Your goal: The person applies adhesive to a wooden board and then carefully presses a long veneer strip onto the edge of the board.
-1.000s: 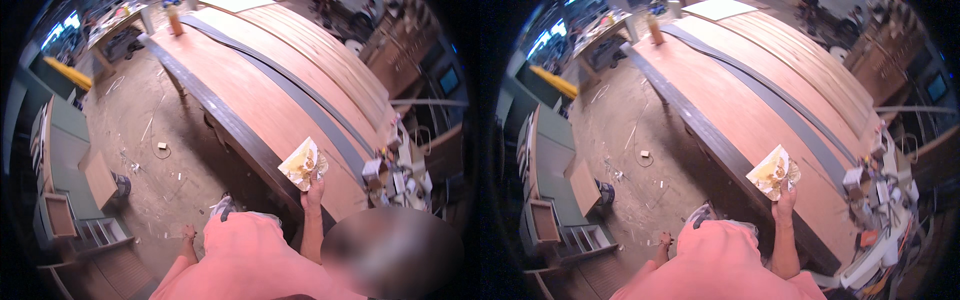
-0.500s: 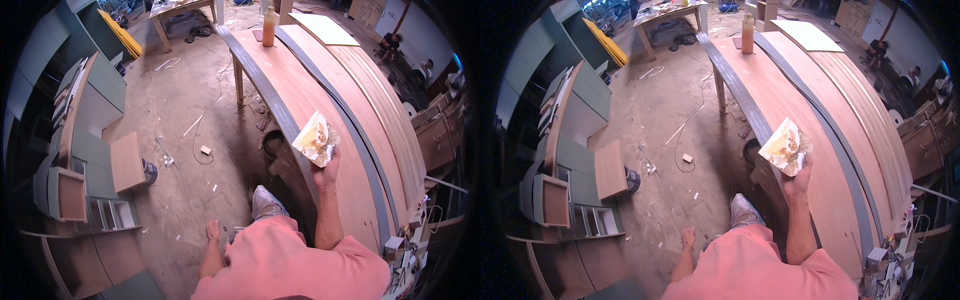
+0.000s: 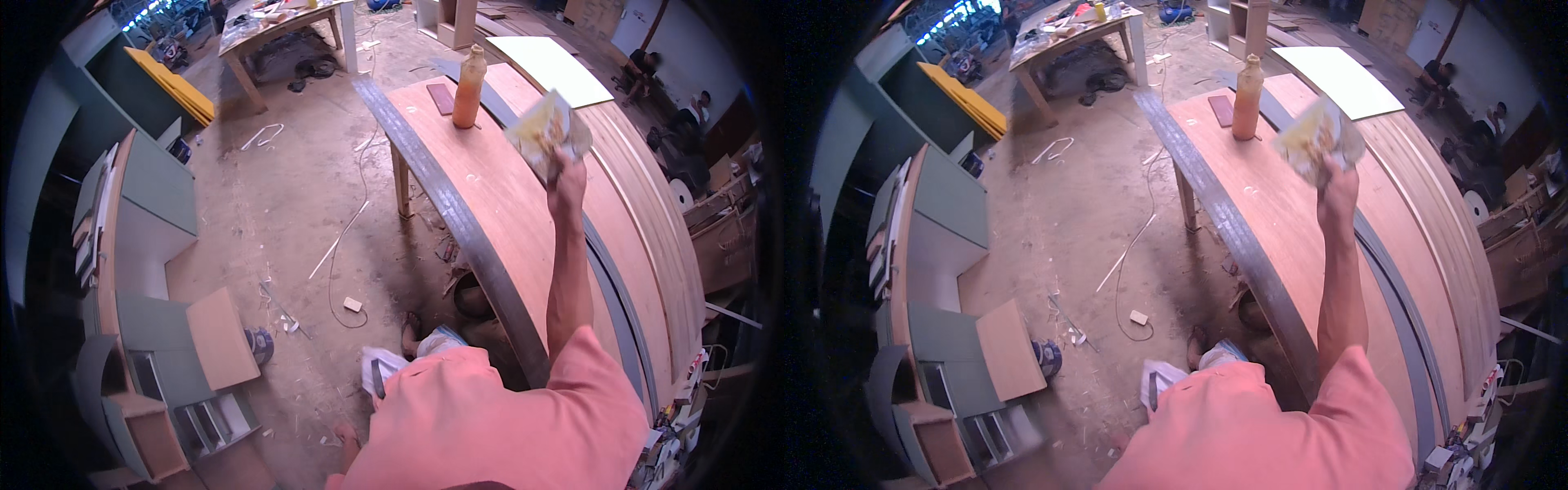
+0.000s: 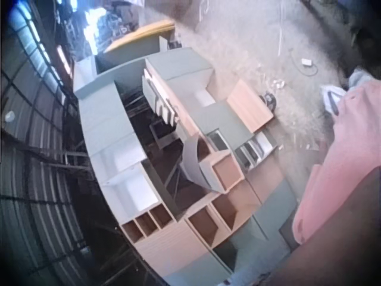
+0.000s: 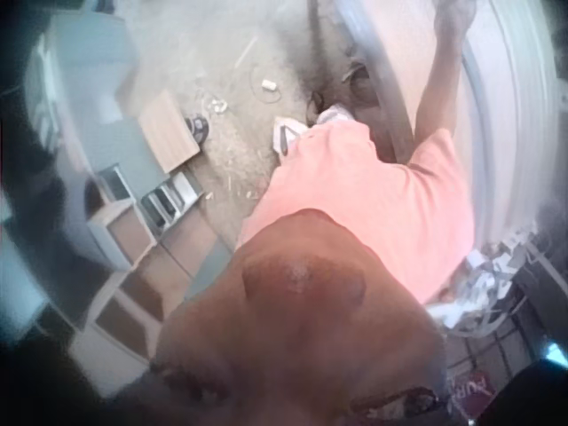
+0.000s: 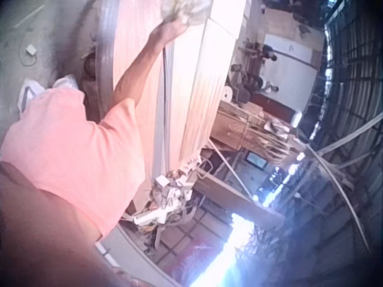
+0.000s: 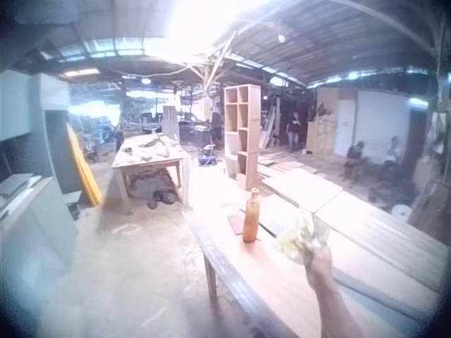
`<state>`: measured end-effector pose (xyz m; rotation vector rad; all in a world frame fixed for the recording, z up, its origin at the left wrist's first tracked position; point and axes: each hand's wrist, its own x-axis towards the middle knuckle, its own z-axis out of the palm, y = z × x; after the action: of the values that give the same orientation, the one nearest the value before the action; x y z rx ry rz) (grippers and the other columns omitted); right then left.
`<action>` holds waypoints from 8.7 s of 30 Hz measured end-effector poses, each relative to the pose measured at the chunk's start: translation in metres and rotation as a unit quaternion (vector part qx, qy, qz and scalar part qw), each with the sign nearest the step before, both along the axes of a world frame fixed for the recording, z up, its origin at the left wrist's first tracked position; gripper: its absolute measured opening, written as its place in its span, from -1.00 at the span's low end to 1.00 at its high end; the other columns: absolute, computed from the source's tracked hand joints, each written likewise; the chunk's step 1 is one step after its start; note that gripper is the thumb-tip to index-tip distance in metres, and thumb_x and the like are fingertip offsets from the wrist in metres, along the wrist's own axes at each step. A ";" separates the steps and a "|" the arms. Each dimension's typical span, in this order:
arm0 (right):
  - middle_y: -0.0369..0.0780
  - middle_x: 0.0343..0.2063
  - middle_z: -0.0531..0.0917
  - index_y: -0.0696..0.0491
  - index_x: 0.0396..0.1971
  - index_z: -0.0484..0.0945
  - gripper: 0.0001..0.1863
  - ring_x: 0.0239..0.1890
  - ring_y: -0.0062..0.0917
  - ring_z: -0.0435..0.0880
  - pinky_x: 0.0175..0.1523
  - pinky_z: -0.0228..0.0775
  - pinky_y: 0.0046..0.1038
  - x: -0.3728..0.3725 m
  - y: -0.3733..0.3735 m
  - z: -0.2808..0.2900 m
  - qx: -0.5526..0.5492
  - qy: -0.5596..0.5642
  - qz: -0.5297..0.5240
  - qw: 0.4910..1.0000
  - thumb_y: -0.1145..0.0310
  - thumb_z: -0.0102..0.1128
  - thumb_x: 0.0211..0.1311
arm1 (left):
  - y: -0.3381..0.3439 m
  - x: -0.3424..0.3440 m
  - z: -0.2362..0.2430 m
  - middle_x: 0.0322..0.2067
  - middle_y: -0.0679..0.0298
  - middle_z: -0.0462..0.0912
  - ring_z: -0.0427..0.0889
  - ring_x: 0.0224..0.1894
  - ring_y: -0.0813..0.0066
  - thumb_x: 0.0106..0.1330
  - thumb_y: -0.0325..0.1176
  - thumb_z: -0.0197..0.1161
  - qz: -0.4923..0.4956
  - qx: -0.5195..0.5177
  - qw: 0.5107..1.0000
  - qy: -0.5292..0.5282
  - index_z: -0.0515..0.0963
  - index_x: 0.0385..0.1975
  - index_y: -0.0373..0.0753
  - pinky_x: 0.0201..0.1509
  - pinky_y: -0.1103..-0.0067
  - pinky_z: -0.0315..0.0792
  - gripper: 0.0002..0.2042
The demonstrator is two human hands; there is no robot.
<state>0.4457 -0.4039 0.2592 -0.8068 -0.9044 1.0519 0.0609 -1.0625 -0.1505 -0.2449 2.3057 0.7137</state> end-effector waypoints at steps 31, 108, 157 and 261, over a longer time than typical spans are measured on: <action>-0.21 0.40 0.47 -0.24 0.37 0.46 -0.21 0.46 -0.26 0.38 0.61 0.02 0.07 -0.117 0.321 0.005 0.073 -0.783 -0.126 0.604 0.27 0.37 0.00 | 0.741 -0.235 -0.019 -0.40 0.28 0.66 0.69 -0.41 0.43 0.50 -0.16 0.25 -0.539 0.025 0.829 -0.150 0.58 -0.22 -0.23 -0.51 0.43 0.51 -0.77; -0.15 -0.43 0.70 0.12 0.17 0.58 -0.63 -0.48 -0.50 0.74 -0.39 0.64 -0.44 0.084 -0.931 -0.272 -0.624 0.098 -0.665 0.398 0.48 0.27 0.39 | 0.334 0.848 0.173 0.16 0.13 0.56 0.52 0.22 0.10 0.03 -0.01 0.63 -0.859 0.482 0.017 0.173 0.53 0.04 -0.15 0.42 0.04 0.05 -0.38; -0.12 -0.46 0.74 0.19 0.02 0.66 -0.70 -0.52 -0.47 0.76 -0.38 0.65 -0.41 0.019 -0.908 -0.304 -0.691 0.180 -0.579 0.393 0.39 0.29 0.36 | 0.345 0.845 0.234 -0.43 0.06 0.66 0.60 -0.36 0.34 -0.06 -0.46 0.63 -0.959 0.277 0.021 -0.049 0.58 -0.25 -0.49 -0.14 0.41 0.50 -0.58; -0.04 -0.39 0.78 0.21 -0.02 0.69 -0.69 -0.46 -0.42 0.80 -0.36 0.71 -0.38 0.007 -0.899 -0.303 -0.666 0.216 -0.596 0.394 0.39 0.32 0.30 | 0.340 0.891 0.174 0.09 0.06 0.73 0.66 0.15 0.03 0.30 -0.34 0.41 -0.890 0.450 -0.071 0.001 0.68 0.00 -0.32 0.23 0.28 0.56 -0.69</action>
<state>0.4526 -1.3027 -0.0435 -1.8824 1.3141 0.3024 0.9517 -0.7224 0.0237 2.5889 -0.2793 0.1873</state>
